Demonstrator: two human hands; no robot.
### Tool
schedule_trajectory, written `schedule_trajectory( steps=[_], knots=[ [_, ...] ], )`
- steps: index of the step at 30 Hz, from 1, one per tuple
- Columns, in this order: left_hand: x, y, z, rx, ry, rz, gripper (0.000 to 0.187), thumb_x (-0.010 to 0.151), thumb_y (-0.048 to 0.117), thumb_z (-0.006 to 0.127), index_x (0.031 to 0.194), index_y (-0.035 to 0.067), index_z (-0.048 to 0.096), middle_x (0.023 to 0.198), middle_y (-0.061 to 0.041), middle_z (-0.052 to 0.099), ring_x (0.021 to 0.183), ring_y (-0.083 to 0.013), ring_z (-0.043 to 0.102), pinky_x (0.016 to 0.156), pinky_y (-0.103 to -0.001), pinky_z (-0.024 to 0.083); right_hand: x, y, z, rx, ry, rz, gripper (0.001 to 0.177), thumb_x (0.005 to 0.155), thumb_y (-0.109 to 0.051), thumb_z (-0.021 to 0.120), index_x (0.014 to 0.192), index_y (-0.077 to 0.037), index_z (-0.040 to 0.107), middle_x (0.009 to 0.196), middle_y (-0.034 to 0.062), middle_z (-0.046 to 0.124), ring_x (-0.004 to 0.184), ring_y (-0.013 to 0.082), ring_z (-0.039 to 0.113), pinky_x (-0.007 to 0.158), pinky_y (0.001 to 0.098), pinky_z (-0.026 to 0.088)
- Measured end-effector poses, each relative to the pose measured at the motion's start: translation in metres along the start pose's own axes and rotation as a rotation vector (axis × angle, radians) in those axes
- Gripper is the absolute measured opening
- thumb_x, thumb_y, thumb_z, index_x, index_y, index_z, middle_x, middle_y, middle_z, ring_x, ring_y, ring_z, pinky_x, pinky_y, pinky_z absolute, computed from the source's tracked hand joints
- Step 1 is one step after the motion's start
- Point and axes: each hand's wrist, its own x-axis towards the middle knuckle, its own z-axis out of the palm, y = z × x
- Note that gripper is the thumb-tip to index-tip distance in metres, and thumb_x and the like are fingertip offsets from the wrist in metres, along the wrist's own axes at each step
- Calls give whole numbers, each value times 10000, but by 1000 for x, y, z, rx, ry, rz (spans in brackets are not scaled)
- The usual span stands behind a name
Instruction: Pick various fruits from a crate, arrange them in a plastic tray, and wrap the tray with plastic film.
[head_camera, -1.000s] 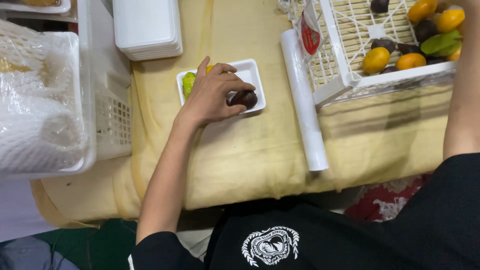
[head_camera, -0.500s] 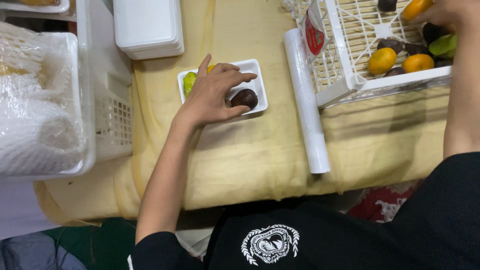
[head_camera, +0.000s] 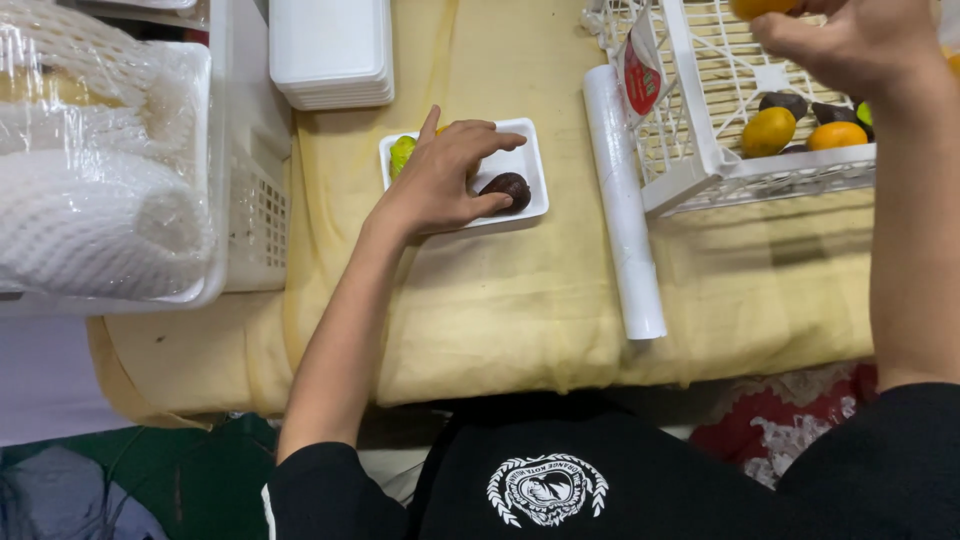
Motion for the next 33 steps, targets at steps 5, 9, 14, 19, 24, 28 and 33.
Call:
schedule_trajectory(
  steps=[5, 9, 14, 19, 24, 28, 33],
  knots=[
    [-4, 5, -5, -38, 142, 6, 580, 869, 179, 770, 1404, 145, 548, 1322, -45, 673, 1220, -282, 593, 1177, -647, 222, -29, -62, 35, 482, 43, -519, 374, 1010, 79, 731, 1314, 5, 526, 1231, 134, 601, 1097, 229, 636, 982, 326, 571],
    [-1, -2, -6, -70, 322, 181, 499, 896, 93, 812, 1345, 92, 595, 1221, -94, 716, 1060, -316, 657, 929, -421, 492, -52, -117, 57, 256, 124, -653, 430, 920, 2, 807, 1291, 98, 611, 1123, 217, 654, 891, 235, 644, 747, 323, 570],
    [1, -5, -6, -94, 376, 171, 403, 913, 61, 730, 1308, 95, 659, 1201, -105, 741, 1046, -303, 677, 895, -405, 511, -41, -128, 113, 253, -2, -578, 429, 825, -86, 752, 1248, -47, 687, 1103, 141, 662, 832, 204, 672, 701, 287, 601],
    [4, -26, 10, 33, 344, 117, 399, 885, 112, 760, 1276, 126, 684, 1160, -62, 755, 1042, -285, 672, 914, -417, 456, -25, -126, 151, 208, -78, -507, 429, 792, -175, 765, 1200, -83, 672, 1056, 114, 682, 853, 206, 675, 798, 342, 537],
    [0, -27, 16, 148, 264, 70, 395, 915, 162, 746, 1302, 167, 669, 1179, -17, 728, 1085, -273, 629, 947, -456, 378, -19, -124, 170, 191, -149, -453, 415, 789, -269, 800, 1133, -86, 656, 1009, 83, 719, 855, 200, 683, 793, 359, 507],
    [1, -25, 16, 153, 225, 7, 415, 923, 165, 723, 1333, 172, 656, 1235, -28, 709, 1157, -276, 616, 1022, -554, 355, -18, -122, 183, 168, -135, -472, 413, 776, -222, 753, 1148, -59, 677, 1004, 113, 727, 875, 250, 679, 771, 377, 504],
    [3, -32, 23, 191, 182, -39, 331, 918, 201, 728, 1244, 157, 691, 1222, -47, 698, 1164, -282, 611, 1082, -667, 306, -18, -114, 195, 185, -124, -501, 408, 800, -182, 720, 1184, -48, 689, 1032, 137, 722, 891, 261, 675, 798, 376, 529]
  ],
)
